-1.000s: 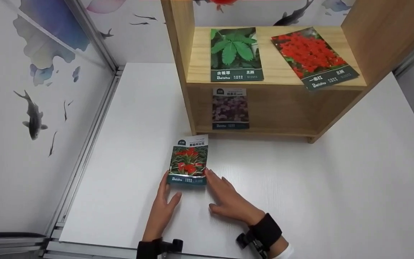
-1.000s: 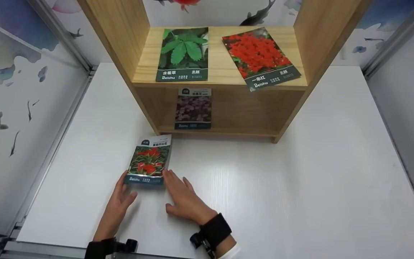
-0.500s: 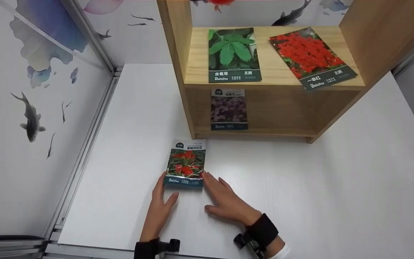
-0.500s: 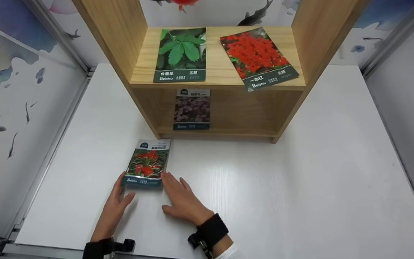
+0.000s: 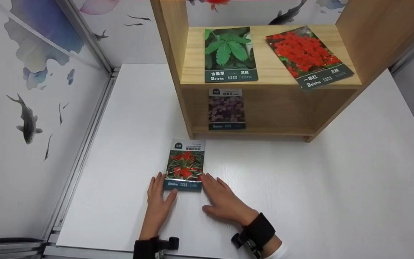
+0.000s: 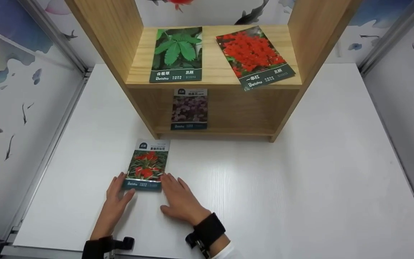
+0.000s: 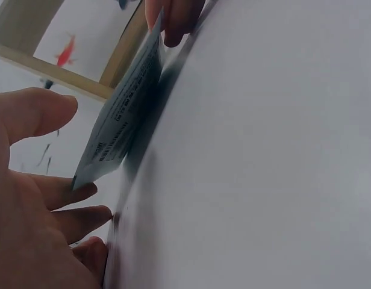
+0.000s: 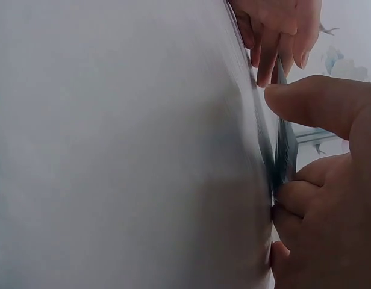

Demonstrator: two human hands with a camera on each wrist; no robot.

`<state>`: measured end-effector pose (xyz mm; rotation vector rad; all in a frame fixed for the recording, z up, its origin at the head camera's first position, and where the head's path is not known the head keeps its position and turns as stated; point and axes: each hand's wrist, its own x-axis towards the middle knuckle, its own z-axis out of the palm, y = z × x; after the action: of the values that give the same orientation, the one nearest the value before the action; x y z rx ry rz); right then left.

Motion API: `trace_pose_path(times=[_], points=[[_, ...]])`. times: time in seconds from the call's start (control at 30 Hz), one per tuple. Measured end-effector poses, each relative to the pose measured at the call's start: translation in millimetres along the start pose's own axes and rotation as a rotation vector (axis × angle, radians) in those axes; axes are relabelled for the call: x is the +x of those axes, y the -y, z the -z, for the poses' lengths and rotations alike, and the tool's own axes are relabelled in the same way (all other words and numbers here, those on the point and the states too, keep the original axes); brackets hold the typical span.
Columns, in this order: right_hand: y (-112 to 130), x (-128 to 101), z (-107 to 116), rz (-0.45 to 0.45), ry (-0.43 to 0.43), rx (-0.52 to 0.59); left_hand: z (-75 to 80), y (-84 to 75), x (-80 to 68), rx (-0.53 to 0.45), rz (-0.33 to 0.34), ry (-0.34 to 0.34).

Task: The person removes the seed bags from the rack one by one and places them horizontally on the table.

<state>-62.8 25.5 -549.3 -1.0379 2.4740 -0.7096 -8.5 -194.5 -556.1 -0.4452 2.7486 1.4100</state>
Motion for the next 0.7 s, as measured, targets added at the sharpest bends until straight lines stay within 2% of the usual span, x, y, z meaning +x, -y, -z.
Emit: trace_pose_path(times=[0.27,0.47,0.7], points=[[4.0,4.0,-2.8,-0.006,0.033,-0.079,1.6,0.4,0.4,0.130,0.015,-0.040],[5.8,5.5,-3.2,-0.019,0.022,-0.149,0.9,-0.4,0.7,0.141,0.020,-0.038],[8.7,6.1,-1.5,-0.044,0.001,-0.179,-3.1,-1.9,2.4,0.153,0.028,-0.037]])
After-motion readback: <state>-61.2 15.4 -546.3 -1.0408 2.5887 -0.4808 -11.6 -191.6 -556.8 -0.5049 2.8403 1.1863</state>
